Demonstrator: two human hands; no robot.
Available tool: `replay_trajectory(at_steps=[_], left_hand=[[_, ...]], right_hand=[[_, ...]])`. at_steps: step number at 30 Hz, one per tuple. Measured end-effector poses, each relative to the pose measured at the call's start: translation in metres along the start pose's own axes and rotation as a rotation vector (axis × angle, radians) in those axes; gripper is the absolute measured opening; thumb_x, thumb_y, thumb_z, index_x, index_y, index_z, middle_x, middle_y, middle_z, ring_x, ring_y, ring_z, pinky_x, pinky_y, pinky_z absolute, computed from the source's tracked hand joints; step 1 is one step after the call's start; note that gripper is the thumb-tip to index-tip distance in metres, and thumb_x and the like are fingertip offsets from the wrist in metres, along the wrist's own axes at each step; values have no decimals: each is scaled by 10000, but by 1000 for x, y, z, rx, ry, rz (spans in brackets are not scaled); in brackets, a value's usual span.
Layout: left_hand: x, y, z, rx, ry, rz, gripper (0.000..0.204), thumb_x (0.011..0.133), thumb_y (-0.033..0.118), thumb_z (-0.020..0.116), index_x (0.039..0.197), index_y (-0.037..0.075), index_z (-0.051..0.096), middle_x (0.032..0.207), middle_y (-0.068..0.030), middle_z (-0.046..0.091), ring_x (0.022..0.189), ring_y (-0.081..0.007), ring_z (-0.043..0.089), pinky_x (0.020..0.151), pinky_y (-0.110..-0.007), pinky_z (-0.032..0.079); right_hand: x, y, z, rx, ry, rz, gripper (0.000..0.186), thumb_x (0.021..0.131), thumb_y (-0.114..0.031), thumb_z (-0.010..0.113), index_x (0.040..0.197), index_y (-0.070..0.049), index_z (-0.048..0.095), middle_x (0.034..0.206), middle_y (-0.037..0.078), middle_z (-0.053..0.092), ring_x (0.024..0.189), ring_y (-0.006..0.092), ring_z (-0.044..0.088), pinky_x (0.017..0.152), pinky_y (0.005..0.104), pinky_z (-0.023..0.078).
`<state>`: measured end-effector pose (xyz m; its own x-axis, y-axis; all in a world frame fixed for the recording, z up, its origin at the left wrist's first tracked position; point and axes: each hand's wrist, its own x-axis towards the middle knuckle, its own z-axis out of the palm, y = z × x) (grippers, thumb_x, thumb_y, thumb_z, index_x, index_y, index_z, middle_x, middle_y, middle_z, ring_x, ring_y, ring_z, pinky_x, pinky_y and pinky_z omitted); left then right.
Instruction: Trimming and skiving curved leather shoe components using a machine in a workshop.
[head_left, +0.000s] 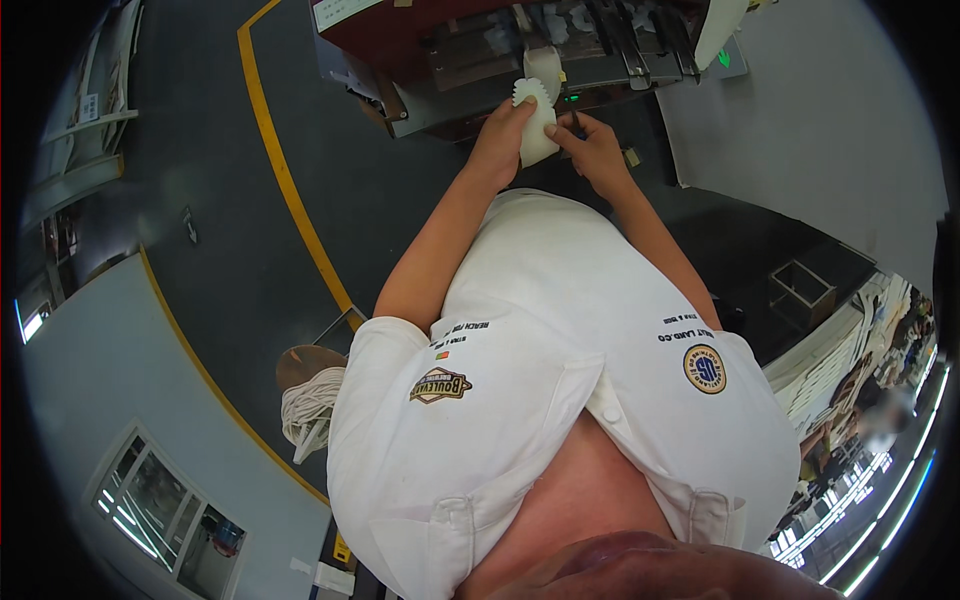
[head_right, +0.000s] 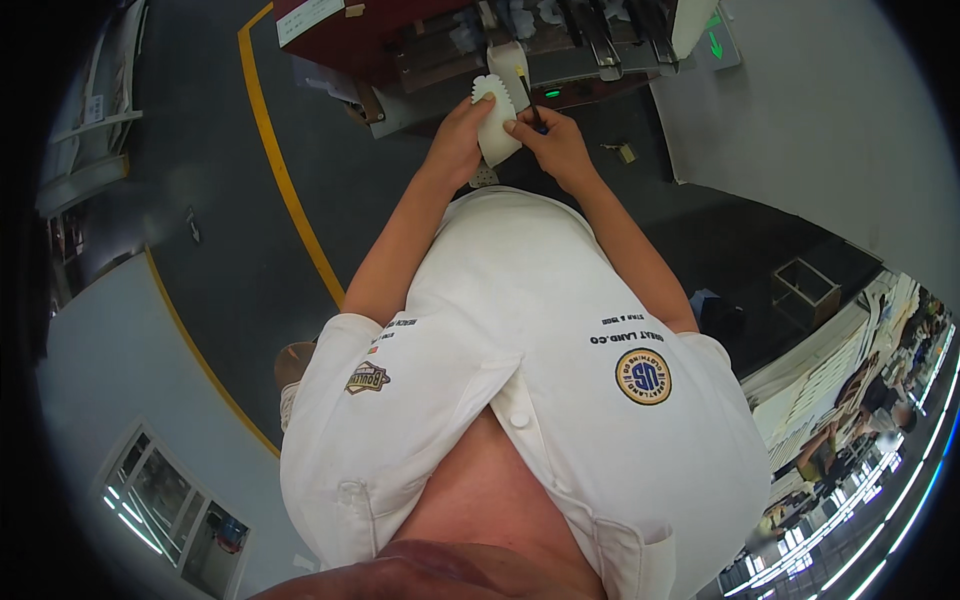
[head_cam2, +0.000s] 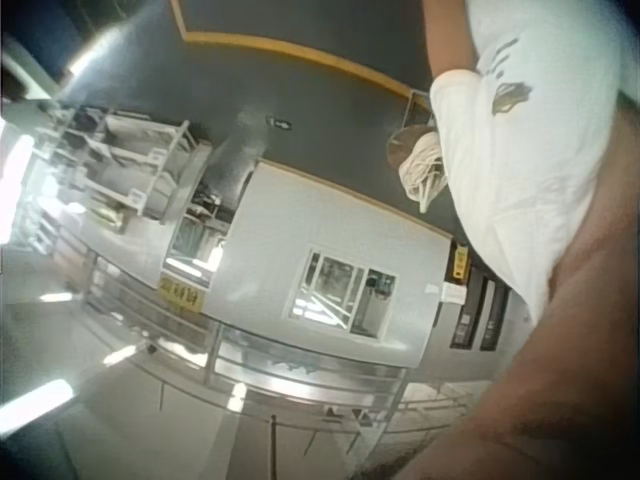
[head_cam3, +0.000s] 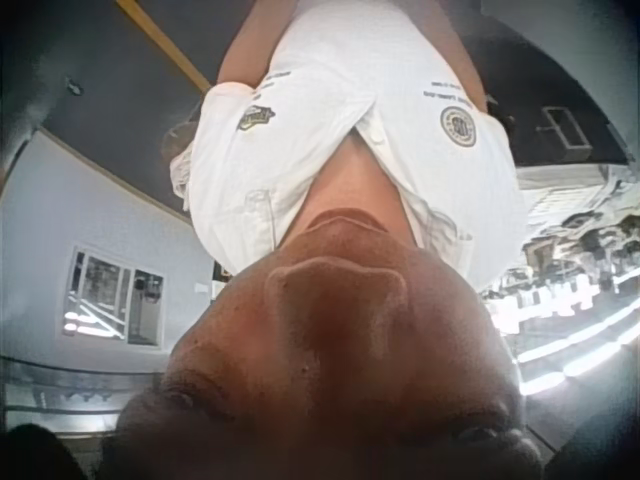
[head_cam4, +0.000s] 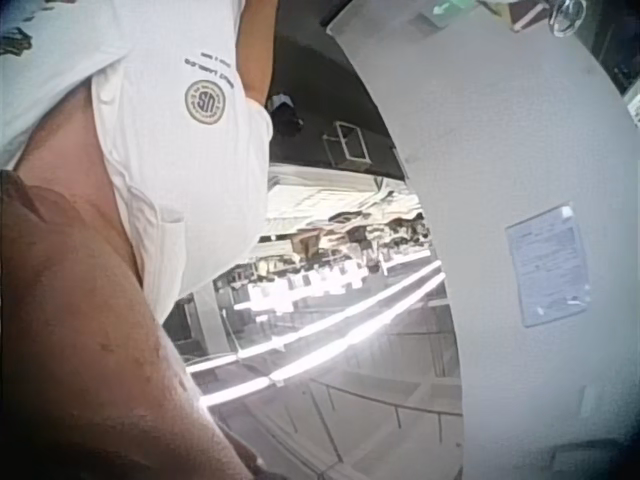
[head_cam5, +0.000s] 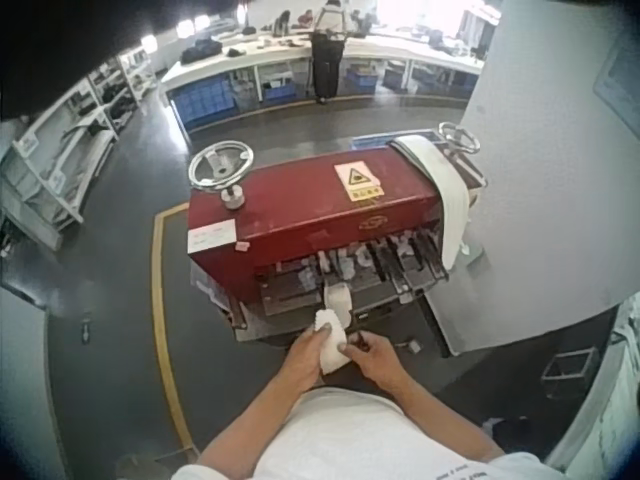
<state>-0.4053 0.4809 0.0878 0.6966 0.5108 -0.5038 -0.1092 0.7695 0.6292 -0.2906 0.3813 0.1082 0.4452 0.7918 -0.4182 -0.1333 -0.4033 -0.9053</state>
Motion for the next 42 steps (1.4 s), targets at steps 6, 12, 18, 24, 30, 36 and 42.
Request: replay_trajectory(at_steps=[6, 12, 18, 24, 30, 36, 42], left_hand=[[0, -2, 0, 208, -17, -48, 284, 910, 224, 522, 1099, 14, 543, 985, -62, 589, 878, -139, 559, 774, -285, 450], [1, -1, -7, 239, 44, 31, 187, 880, 169, 581, 989, 18, 589, 877, -31, 602, 791, -108, 573, 741, -254, 461], [2, 4, -10, 191, 47, 14, 152, 867, 161, 603, 933, 25, 590, 844, -26, 596, 772, -108, 575, 731, -255, 469], [7, 2, -15, 261, 50, 26, 143, 859, 193, 623, 867, 51, 606, 791, 3, 591, 731, -77, 547, 680, -230, 441], [9, 8, -5, 295, 47, 1, 193, 870, 257, 611, 848, 64, 610, 773, 5, 597, 691, -71, 534, 652, -215, 422], [23, 14, -10, 363, 35, -3, 222, 884, 306, 581, 855, 87, 605, 765, 17, 602, 661, -66, 527, 655, -213, 407], [29, 20, -1, 408, 5, 24, 240, 885, 314, 577, 829, 81, 600, 724, 9, 596, 616, -67, 523, 613, -205, 406]], right_hand=[[5, 6, -15, 37, 57, 101, 232, 833, -274, 669, 843, -46, 626, 586, -42, 499, 422, 14, 371, 368, 184, 258], [5, 1, -10, -1, -20, 21, 252, 833, -290, 669, 810, -43, 622, 581, -44, 499, 426, 9, 370, 370, 180, 252], [16, -2, -11, -35, 13, 50, 248, 831, -285, 671, 776, -48, 619, 574, -48, 495, 423, 15, 374, 372, 189, 251], [18, -12, -14, -59, 18, 137, 248, 815, -276, 683, 725, -58, 609, 573, -43, 484, 456, 27, 366, 385, 208, 238], [24, -15, -24, -52, -32, 169, 247, 827, -266, 662, 708, -63, 586, 556, -26, 486, 426, 34, 371, 367, 207, 238], [23, -22, -27, 68, 5, 195, 203, 849, -256, 619, 755, -82, 577, 530, -36, 470, 394, 20, 338, 362, 199, 227], [31, -26, -29, 42, 90, 64, 193, 853, -249, 609, 780, -73, 582, 525, -45, 460, 390, 23, 335, 363, 203, 231]])
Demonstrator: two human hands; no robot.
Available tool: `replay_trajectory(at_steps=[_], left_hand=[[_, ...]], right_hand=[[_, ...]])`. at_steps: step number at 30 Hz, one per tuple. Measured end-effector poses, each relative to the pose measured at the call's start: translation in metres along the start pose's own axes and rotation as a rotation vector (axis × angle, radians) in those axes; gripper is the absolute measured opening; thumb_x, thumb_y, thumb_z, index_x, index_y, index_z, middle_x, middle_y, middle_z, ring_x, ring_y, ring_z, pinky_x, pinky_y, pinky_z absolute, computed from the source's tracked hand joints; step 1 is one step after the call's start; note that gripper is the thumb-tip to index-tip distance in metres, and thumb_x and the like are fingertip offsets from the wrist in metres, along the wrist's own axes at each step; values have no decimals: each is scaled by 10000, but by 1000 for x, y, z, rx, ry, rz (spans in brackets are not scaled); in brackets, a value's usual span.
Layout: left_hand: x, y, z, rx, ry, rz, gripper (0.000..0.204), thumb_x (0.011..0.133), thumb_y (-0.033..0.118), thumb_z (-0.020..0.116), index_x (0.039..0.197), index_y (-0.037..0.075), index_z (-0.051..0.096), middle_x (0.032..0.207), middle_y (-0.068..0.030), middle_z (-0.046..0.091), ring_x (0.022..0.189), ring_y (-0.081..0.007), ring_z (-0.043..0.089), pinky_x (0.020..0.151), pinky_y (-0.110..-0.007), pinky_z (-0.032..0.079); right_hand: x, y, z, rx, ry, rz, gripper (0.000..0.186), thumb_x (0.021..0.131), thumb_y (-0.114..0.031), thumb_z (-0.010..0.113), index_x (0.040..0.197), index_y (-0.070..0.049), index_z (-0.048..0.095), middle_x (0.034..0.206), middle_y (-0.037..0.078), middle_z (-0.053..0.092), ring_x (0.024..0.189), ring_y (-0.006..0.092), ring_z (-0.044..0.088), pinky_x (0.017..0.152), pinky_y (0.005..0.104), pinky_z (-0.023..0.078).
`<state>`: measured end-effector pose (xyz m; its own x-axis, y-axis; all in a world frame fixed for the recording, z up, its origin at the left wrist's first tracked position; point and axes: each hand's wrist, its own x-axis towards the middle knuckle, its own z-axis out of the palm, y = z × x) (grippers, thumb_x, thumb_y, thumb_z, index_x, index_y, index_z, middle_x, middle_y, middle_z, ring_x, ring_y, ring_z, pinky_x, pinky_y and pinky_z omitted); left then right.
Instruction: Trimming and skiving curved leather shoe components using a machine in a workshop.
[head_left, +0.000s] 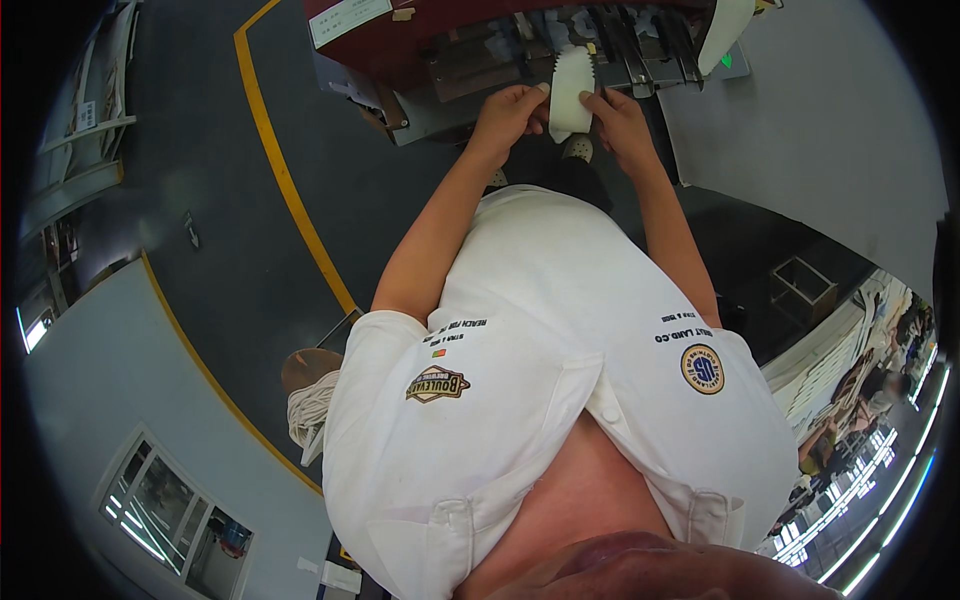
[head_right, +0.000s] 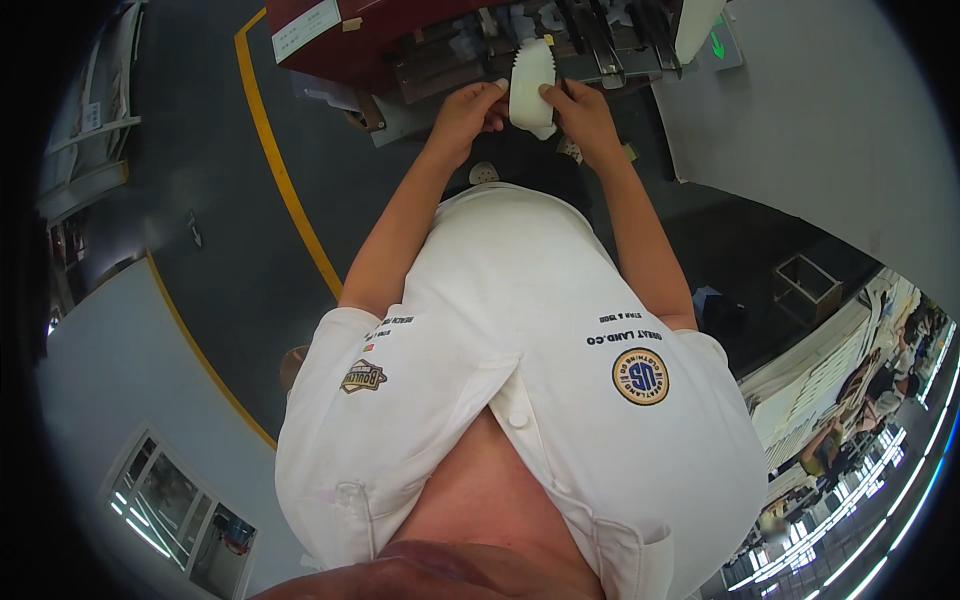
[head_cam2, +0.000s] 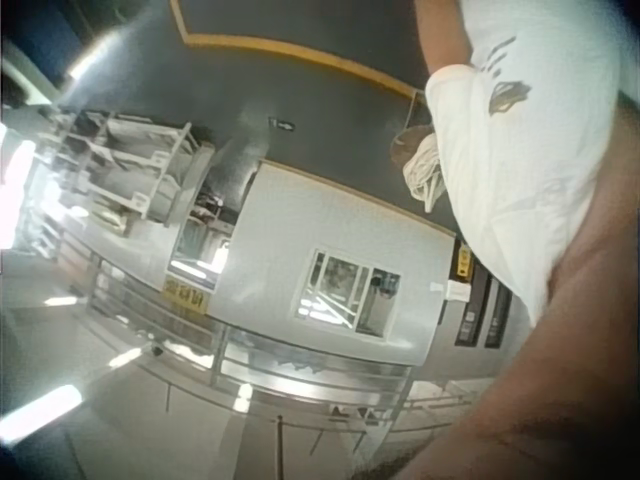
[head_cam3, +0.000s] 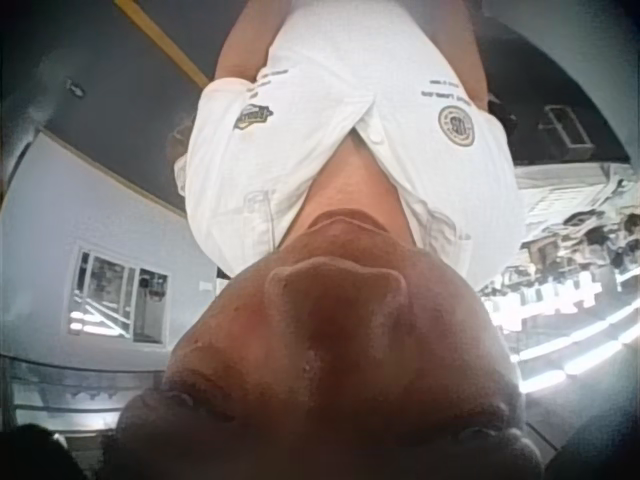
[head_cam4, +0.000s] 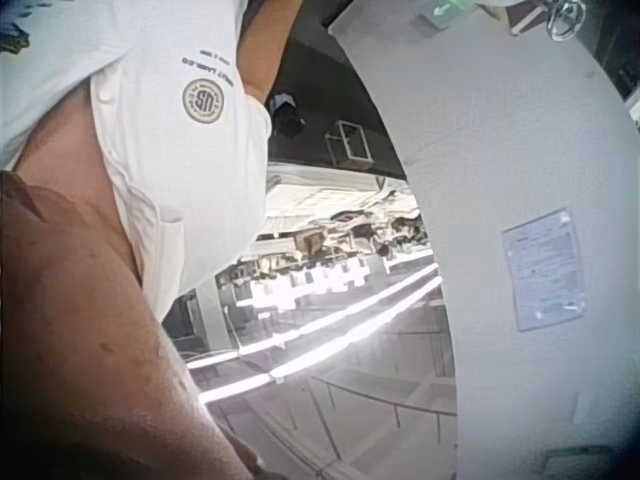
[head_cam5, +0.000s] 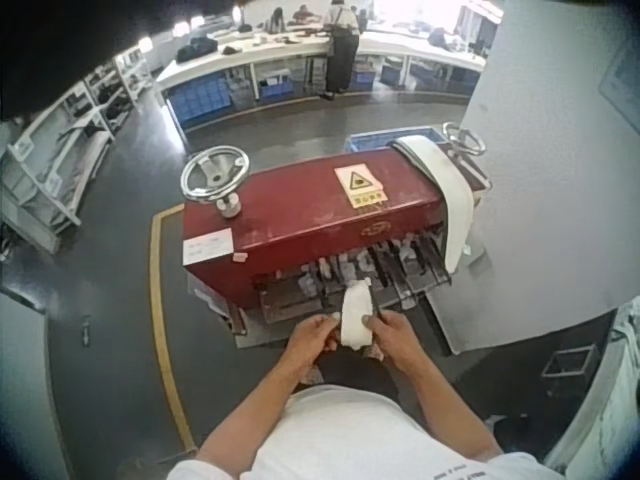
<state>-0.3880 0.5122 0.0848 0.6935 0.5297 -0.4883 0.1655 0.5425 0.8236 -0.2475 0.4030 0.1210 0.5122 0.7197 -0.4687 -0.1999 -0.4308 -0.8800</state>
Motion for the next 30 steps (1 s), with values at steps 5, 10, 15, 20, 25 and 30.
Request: replay_trajectory(at_steps=[5, 10, 15, 20, 25, 30], left_hand=[[3, 6, 0, -12, -56, -45, 260, 881, 314, 573, 823, 62, 598, 676, -25, 592, 536, -95, 520, 542, -229, 421], [10, 5, -5, -29, -42, -75, 245, 867, 294, 581, 832, 52, 607, 677, -39, 608, 541, -101, 531, 544, -227, 427], [21, 4, -8, -75, 7, -94, 245, 856, 289, 586, 838, 47, 621, 693, -55, 623, 561, -108, 547, 553, -224, 433], [26, 0, -9, 43, 128, -30, 314, 833, 341, 608, 828, 29, 641, 700, -55, 624, 590, -120, 570, 553, -245, 436], [29, -3, -9, 352, 126, 92, 357, 818, 357, 607, 817, 3, 654, 675, -70, 627, 559, -133, 588, 537, -273, 447], [29, -6, -8, 537, 166, 89, 361, 814, 368, 595, 798, 16, 673, 613, -80, 623, 510, -157, 610, 538, -290, 469]], right_hand=[[6, -5, -1, -14, -91, 113, 188, 842, -247, 604, 795, -65, 595, 531, -51, 454, 400, 32, 337, 366, 211, 230], [16, -13, 3, 85, -106, 236, 188, 820, -242, 603, 810, -54, 606, 561, -33, 481, 415, 49, 367, 368, 226, 244], [35, -9, 7, 28, -75, 167, 224, 802, -261, 625, 794, -37, 627, 550, -17, 495, 423, 59, 386, 382, 235, 247], [52, 16, 14, -302, 68, -99, 320, 797, -329, 632, 769, -12, 653, 583, 51, 575, 480, 137, 514, 454, 298, 392], [71, 23, 19, -595, 236, -346, 405, 783, -393, 640, 740, 10, 656, 642, 123, 627, 575, 225, 609, 589, 362, 478], [69, 17, 19, -482, 170, -197, 431, 743, -426, 669, 755, 6, 669, 623, 146, 622, 599, 230, 629, 581, 352, 471]])
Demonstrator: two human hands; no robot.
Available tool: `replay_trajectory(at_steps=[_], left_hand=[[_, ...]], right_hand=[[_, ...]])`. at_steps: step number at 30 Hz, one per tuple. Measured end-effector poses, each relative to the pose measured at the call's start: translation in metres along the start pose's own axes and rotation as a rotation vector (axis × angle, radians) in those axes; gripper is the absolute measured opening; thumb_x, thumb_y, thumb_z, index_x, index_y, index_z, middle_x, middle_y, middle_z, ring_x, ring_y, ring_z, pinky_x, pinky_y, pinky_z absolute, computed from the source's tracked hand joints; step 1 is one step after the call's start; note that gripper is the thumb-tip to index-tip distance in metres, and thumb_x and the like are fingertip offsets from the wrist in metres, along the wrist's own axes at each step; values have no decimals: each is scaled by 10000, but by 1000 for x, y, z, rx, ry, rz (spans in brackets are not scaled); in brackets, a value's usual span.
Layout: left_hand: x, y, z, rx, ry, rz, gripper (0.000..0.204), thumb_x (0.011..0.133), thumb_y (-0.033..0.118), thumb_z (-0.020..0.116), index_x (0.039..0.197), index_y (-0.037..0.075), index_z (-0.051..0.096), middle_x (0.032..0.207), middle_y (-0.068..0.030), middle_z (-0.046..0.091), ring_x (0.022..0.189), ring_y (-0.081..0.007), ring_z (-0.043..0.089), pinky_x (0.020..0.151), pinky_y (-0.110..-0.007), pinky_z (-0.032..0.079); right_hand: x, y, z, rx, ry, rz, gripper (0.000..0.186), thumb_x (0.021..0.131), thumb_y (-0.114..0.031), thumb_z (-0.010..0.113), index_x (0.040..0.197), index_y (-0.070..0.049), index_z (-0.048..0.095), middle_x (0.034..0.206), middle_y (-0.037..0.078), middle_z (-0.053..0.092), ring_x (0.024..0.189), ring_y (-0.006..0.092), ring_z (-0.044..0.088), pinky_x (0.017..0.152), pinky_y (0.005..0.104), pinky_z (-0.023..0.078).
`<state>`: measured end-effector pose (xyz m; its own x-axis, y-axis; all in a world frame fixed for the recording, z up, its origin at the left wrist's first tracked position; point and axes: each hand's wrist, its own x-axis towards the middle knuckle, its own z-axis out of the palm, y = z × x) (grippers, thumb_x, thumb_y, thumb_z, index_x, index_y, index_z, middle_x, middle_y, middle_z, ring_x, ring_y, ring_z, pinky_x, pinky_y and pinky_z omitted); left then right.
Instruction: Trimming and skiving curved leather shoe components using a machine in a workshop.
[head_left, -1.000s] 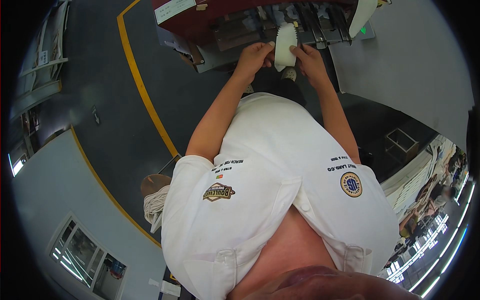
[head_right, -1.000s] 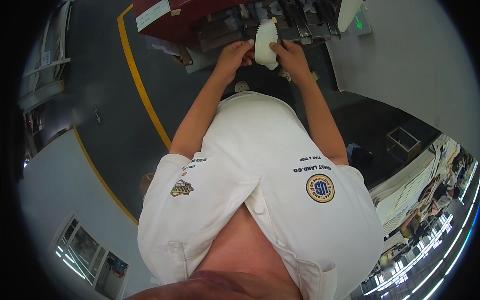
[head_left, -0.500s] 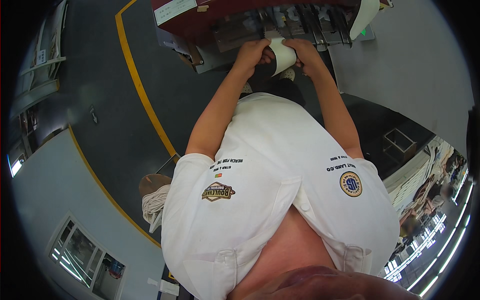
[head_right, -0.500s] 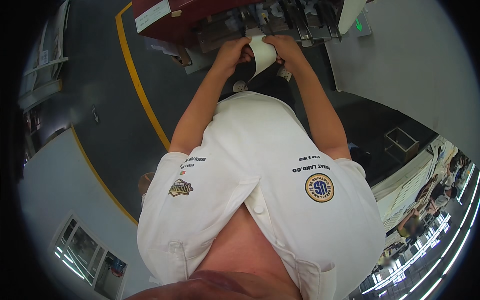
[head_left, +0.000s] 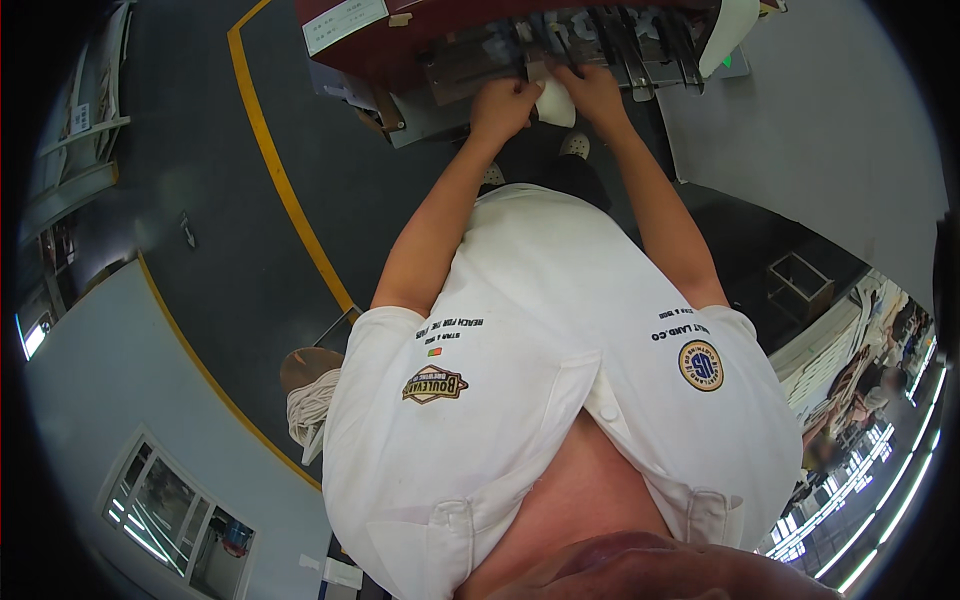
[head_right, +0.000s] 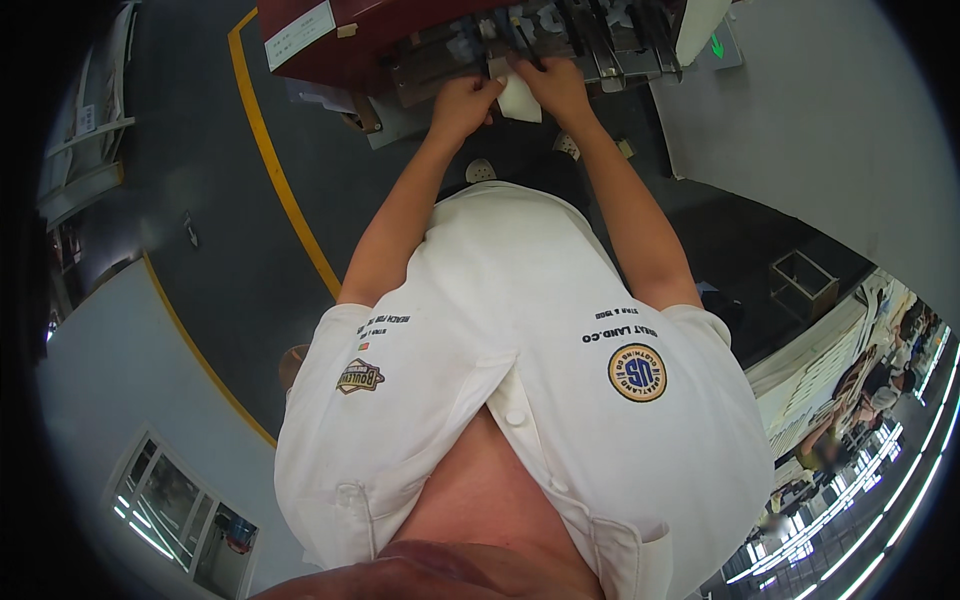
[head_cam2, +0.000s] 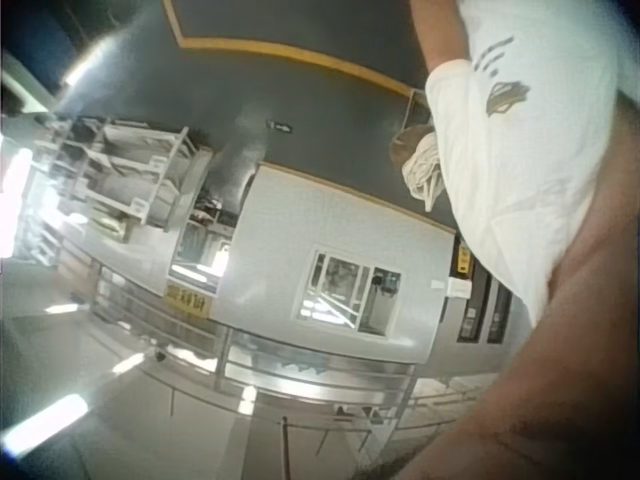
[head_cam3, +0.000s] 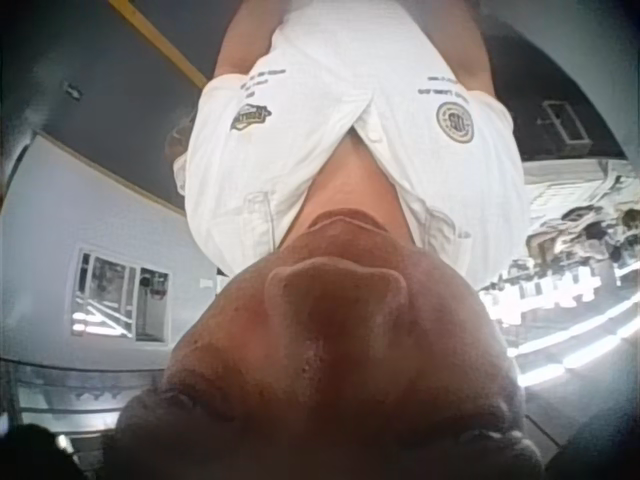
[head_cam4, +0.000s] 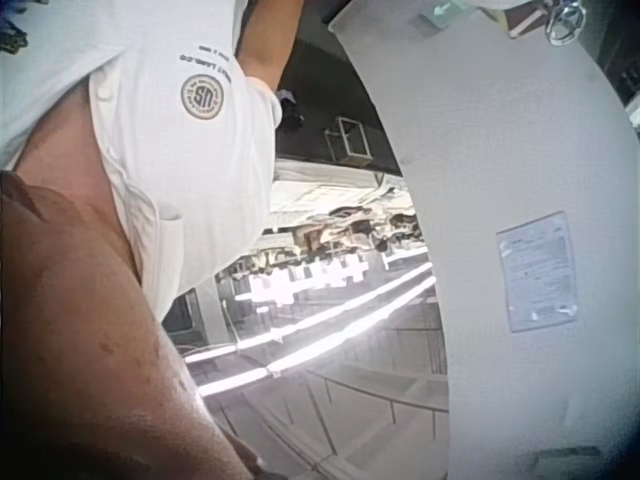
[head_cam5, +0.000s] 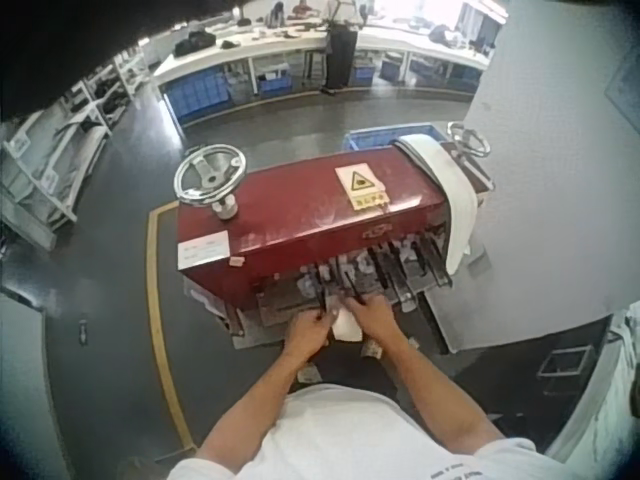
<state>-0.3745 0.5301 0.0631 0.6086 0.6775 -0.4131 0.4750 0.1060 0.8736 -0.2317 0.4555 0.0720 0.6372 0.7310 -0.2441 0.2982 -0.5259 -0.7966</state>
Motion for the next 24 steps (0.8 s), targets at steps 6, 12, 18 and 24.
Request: replay_trajectory(at_steps=[6, 12, 18, 24], left_hand=[[3, 6, 5, 75, 93, -9, 416, 837, 433, 534, 776, 49, 682, 573, -62, 626, 506, -176, 618, 561, -312, 482], [8, 6, -8, 215, 28, 106, 457, 835, 441, 574, 750, 0, 662, 587, -77, 629, 480, -149, 594, 489, -274, 456], [8, 13, 2, 232, 112, 66, 434, 835, 454, 540, 693, 66, 675, 580, -61, 635, 608, -232, 645, 598, -357, 490], [12, 0, -3, 326, 150, 149, 421, 829, 460, 550, 737, 77, 698, 565, -62, 626, 636, -245, 647, 601, -352, 490]], right_hand=[[-9, 0, -3, -37, -15, -38, 405, 775, -385, 661, 853, 12, 677, 699, 92, 652, 645, 136, 602, 608, 296, 463], [-9, 0, -1, -87, -85, 26, 397, 784, -379, 652, 829, 14, 673, 688, 120, 650, 642, 163, 622, 604, 310, 464], [-2, 0, 4, -165, 91, -102, 468, 790, -445, 612, 718, 17, 640, 612, 196, 590, 598, 331, 614, 569, 399, 462], [-11, 1, 3, -133, 11, -118, 456, 796, -430, 603, 714, 17, 636, 628, 213, 586, 609, 360, 609, 557, 409, 459]])
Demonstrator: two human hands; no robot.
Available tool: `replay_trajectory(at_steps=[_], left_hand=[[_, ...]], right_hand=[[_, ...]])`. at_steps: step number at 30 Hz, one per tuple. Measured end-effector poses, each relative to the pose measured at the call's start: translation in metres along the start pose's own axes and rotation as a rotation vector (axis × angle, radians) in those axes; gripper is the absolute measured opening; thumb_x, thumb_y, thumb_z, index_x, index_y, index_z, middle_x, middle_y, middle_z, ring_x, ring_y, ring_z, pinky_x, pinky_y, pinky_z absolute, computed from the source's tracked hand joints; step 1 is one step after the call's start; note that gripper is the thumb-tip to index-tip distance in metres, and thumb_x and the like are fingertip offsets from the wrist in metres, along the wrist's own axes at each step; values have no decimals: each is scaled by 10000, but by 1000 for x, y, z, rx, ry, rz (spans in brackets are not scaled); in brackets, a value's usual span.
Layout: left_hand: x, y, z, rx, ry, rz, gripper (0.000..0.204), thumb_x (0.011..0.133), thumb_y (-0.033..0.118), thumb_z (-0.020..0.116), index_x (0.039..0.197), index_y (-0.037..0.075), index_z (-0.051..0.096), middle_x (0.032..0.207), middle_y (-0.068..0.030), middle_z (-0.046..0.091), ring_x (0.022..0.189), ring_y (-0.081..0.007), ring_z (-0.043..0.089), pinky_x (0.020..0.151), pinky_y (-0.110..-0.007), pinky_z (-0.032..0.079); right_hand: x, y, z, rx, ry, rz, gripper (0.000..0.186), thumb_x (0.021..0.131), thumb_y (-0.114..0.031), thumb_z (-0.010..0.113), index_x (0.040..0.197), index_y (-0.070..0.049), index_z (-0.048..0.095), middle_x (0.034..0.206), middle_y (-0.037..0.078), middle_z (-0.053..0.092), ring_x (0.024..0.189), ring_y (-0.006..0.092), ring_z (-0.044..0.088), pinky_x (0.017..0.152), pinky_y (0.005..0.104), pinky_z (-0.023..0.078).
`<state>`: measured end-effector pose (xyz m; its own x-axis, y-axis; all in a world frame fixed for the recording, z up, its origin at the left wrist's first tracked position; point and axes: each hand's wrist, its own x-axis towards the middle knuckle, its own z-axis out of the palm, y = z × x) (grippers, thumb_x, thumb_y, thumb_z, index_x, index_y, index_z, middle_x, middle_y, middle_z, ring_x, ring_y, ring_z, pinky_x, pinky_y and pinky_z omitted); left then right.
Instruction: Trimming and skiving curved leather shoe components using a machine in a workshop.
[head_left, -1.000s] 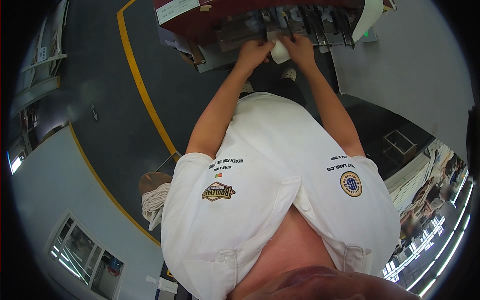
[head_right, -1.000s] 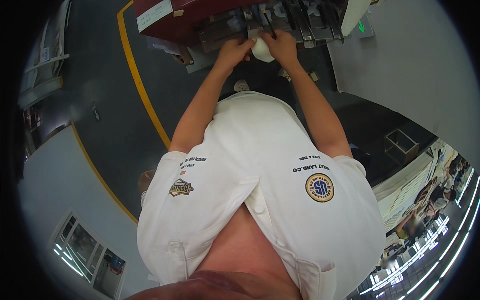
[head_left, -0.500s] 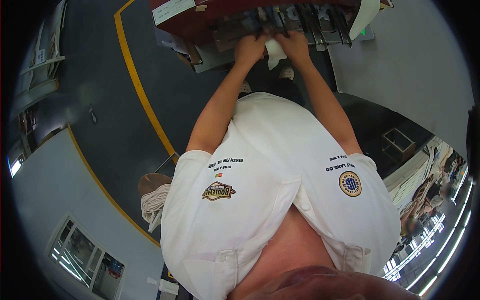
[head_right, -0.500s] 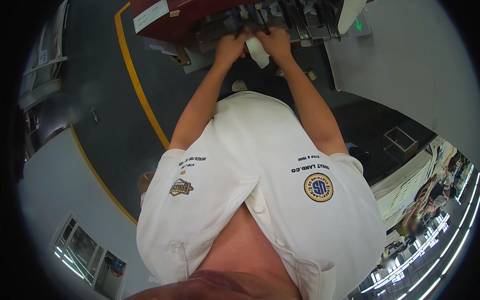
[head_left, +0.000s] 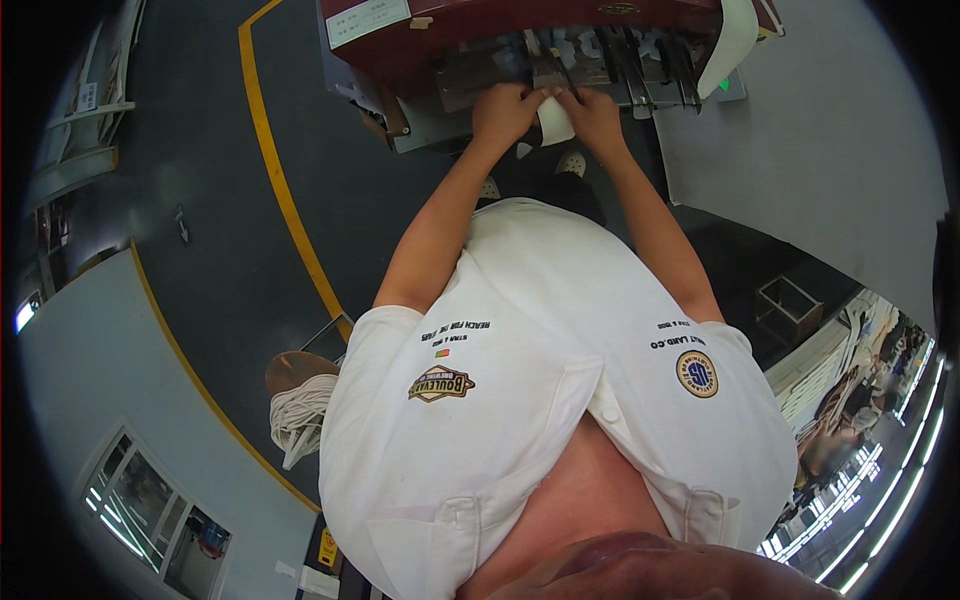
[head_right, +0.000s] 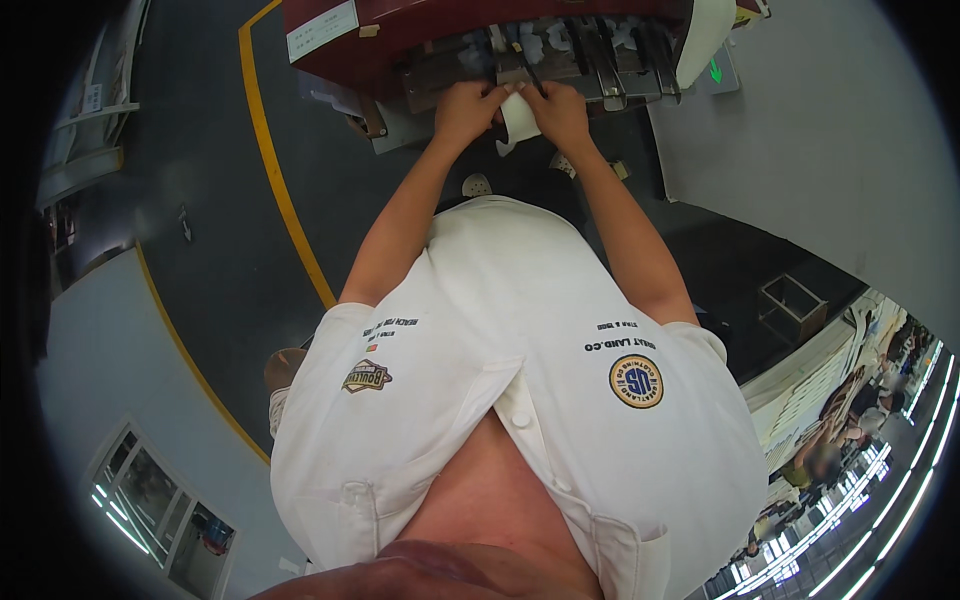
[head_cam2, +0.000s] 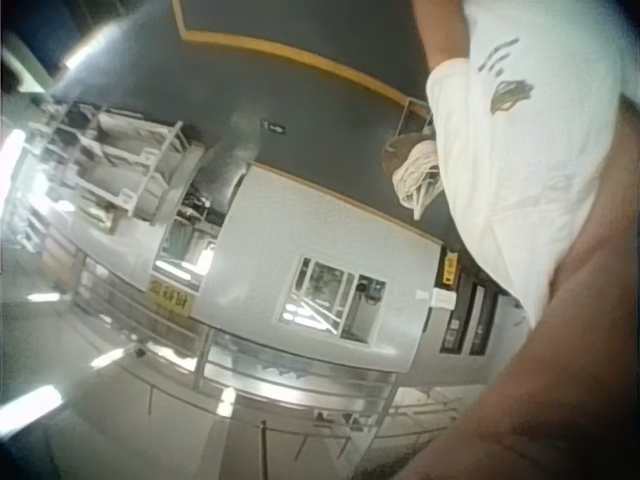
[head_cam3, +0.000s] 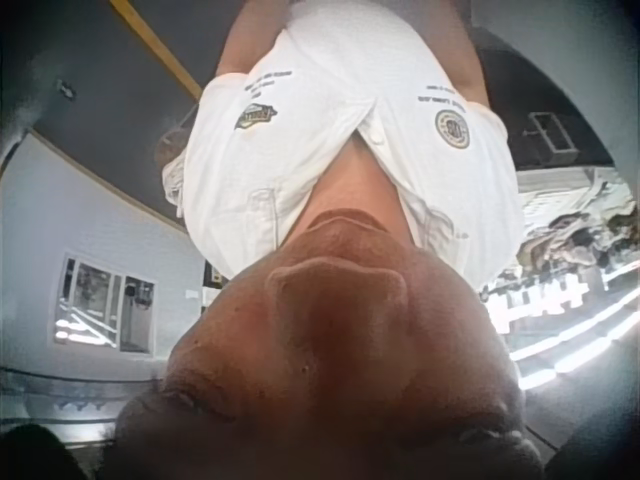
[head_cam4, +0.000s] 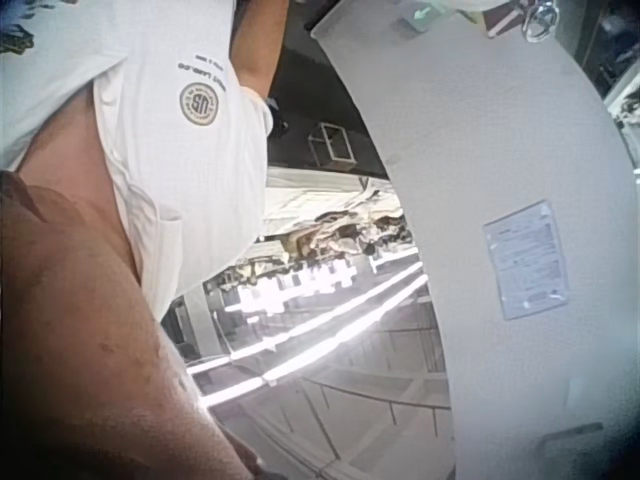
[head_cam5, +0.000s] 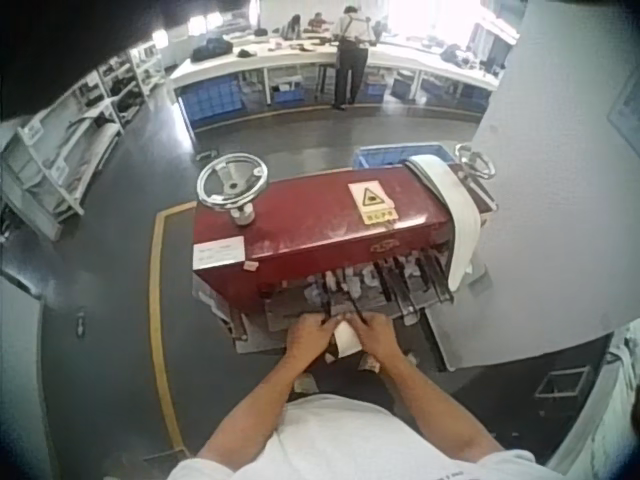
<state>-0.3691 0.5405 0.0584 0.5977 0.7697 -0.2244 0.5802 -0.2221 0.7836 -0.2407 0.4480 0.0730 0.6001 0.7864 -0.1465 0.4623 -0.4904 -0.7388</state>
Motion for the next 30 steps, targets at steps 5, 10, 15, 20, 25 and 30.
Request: replay_trajectory(at_steps=[5, 10, 15, 20, 25, 30], left_hand=[[-4, 16, -6, -101, -1, -81, 404, 838, 450, 543, 764, 87, 704, 577, -63, 630, 621, -259, 643, 610, -359, 492], [0, 10, 3, -84, 86, -54, 420, 840, 455, 539, 744, 76, 692, 552, -60, 620, 614, -249, 643, 610, -362, 490], [3, 13, -2, -47, 68, -101, 431, 846, 464, 527, 762, 70, 679, 543, -61, 615, 590, -232, 644, 598, -345, 491], [-1, 8, -4, -183, 1, -47, 449, 874, 461, 497, 754, 66, 671, 542, -47, 617, 515, -177, 634, 574, -315, 493], [0, 6, -6, -171, 0, -39, 508, 883, 496, 493, 802, 28, 674, 609, -68, 645, 506, -153, 623, 534, -271, 483], [-15, -7, -10, -169, -96, -21, 509, 886, 483, 496, 808, 10, 668, 670, -77, 665, 562, -154, 639, 560, -278, 488]], right_hand=[[11, -4, -2, -83, 52, -60, 453, 799, -416, 599, 700, 26, 627, 615, 215, 576, 602, 370, 604, 562, 419, 459], [6, 5, 3, -83, 87, -101, 451, 798, -404, 599, 677, 30, 611, 616, 222, 573, 613, 384, 601, 563, 435, 453], [5, 4, 5, -57, 103, -137, 459, 808, -398, 594, 657, 36, 597, 615, 235, 566, 631, 397, 598, 568, 450, 450], [3, 1, 7, -40, 86, -25, 454, 803, -405, 594, 690, 35, 604, 651, 240, 578, 669, 402, 602, 595, 446, 455], [12, -1, 0, -131, 103, -17, 452, 792, -427, 602, 728, 20, 626, 657, 216, 598, 691, 384, 620, 618, 423, 468], [-33, 25, -24, 92, 190, -58, 374, 860, -369, 564, 844, -7, 656, 658, 131, 637, 627, 245, 635, 593, 338, 467]])
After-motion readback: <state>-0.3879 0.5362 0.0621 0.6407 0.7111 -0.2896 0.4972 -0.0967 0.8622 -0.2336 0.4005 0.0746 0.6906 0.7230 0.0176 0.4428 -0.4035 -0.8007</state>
